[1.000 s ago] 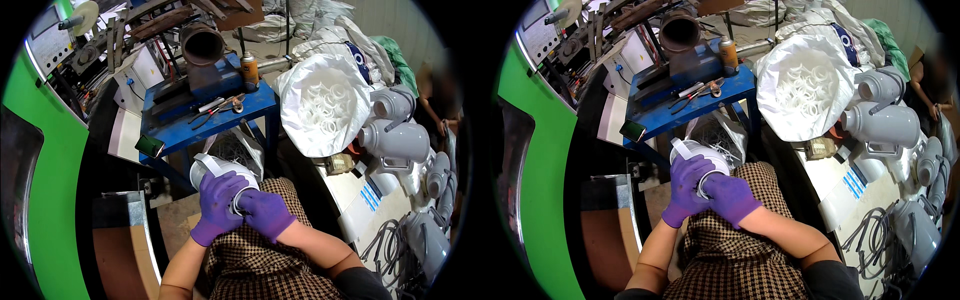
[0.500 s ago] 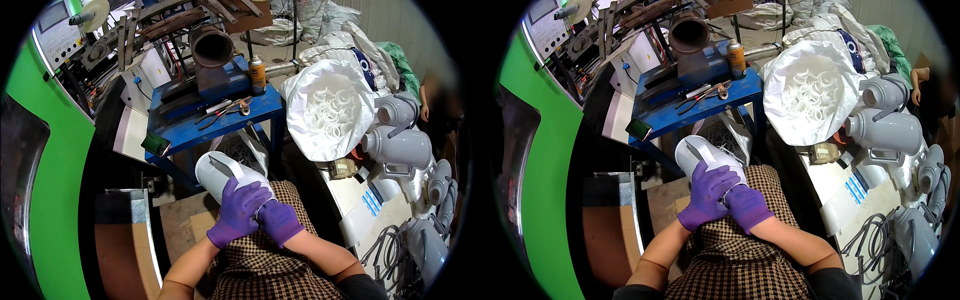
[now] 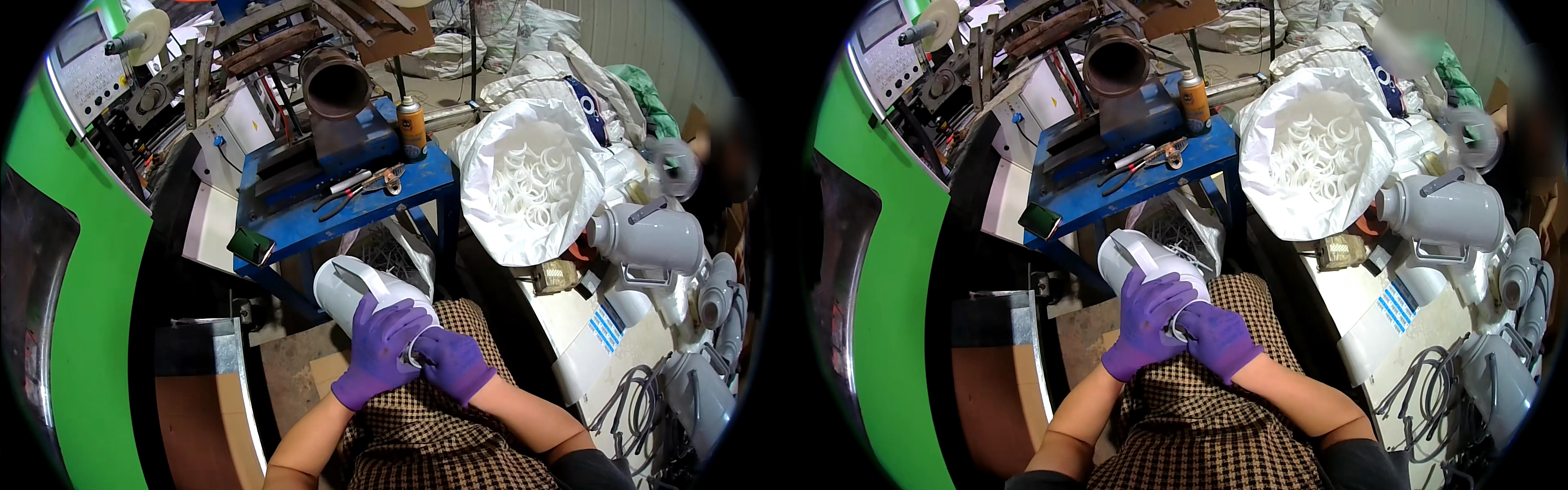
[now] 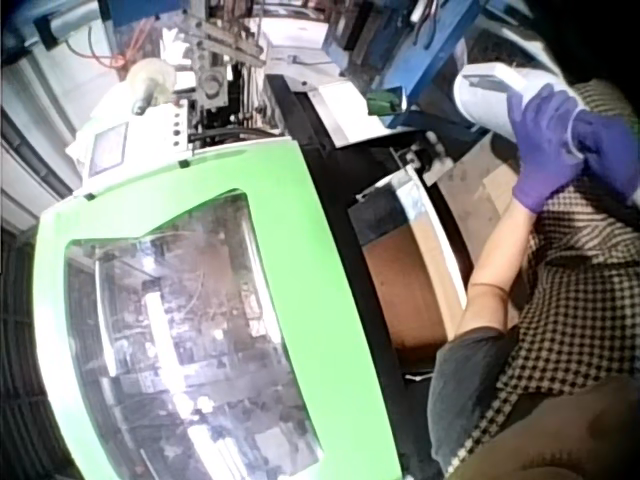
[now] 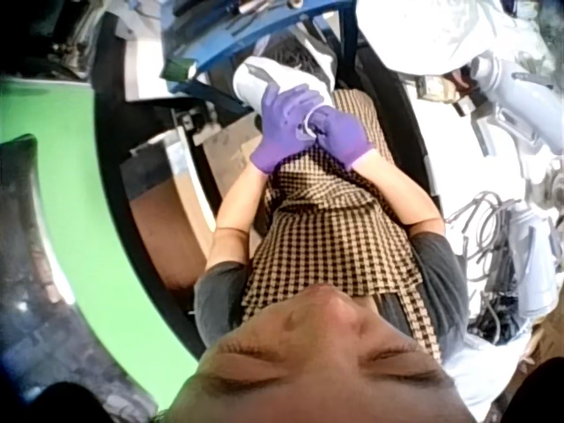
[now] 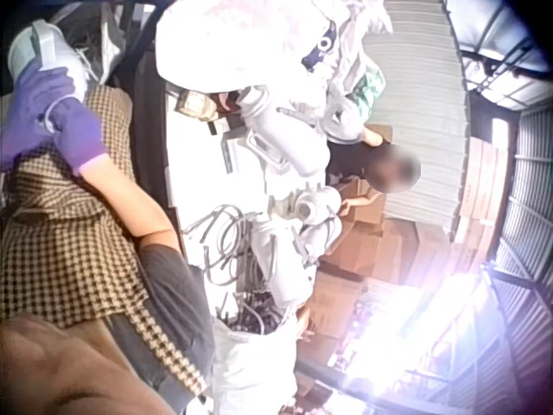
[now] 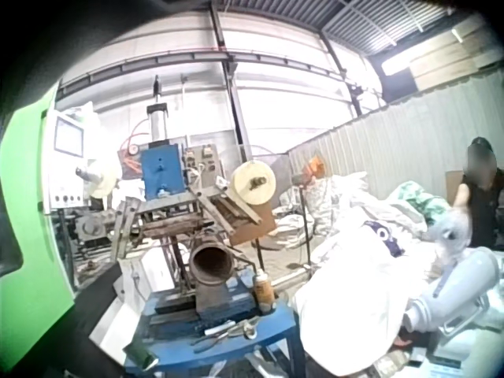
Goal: The person assembles white plastic containers by attaching handles and securing them with rubber bands. They repeatedly pick up containers, attach handles, and wrap rubber bands around the necks, placing finished units aside.
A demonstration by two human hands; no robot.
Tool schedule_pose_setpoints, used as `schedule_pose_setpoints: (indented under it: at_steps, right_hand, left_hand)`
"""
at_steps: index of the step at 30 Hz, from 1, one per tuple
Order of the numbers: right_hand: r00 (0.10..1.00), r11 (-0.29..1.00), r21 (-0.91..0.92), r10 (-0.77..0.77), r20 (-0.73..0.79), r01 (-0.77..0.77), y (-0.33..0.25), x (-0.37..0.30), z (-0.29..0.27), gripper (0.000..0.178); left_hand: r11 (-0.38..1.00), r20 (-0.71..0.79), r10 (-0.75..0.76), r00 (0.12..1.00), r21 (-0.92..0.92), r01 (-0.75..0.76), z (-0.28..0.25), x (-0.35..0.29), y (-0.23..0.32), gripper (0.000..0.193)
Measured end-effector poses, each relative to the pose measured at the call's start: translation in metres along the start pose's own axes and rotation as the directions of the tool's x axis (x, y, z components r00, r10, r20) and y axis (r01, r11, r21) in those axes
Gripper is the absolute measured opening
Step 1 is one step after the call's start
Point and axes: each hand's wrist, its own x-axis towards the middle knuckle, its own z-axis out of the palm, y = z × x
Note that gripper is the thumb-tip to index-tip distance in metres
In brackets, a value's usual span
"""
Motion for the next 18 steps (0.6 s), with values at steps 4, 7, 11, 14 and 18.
schedule_pose_setpoints:
  at_steps: [4, 7, 11, 14, 18]
  right_hand:
    - [0.996, 0.992, -0.125, 0.019, 0.091, -0.007, 0.003, 0.001, 0.003, 0.020]
    - [0.987, 0.980, -0.198, 0.037, 0.153, -0.006, 0.004, 0.002, 0.004, 0.021]
    - [0.994, 0.987, -0.159, -0.013, 0.108, 0.030, 0.006, 0.000, 0.004, 0.021]
    - [0.986, 1.000, 0.018, 0.013, 0.165, -0.016, 0.010, -0.006, 0.008, 0.020]
    - [0.969, 0.991, 0.107, 0.056, 0.242, -0.084, 0.011, -0.022, 0.021, 0.016]
  left_hand:
    - [1.000, 0.028, 0.006, 1.000, 0.010, -0.007, 0.000, -0.001, 0.000, 0.065]
    - [1.000, 0.026, 0.006, 1.000, 0.028, -0.007, 0.001, 0.001, 0.002, 0.064]
    - [0.999, -0.004, 0.016, 1.000, 0.033, -0.016, 0.001, 0.000, 0.005, 0.062]
    - [0.998, -0.006, 0.037, 0.999, 0.059, -0.037, 0.003, -0.001, 0.005, 0.061]
    - [0.986, 0.058, 0.043, 0.997, 0.157, -0.051, 0.008, 0.001, 0.010, 0.053]
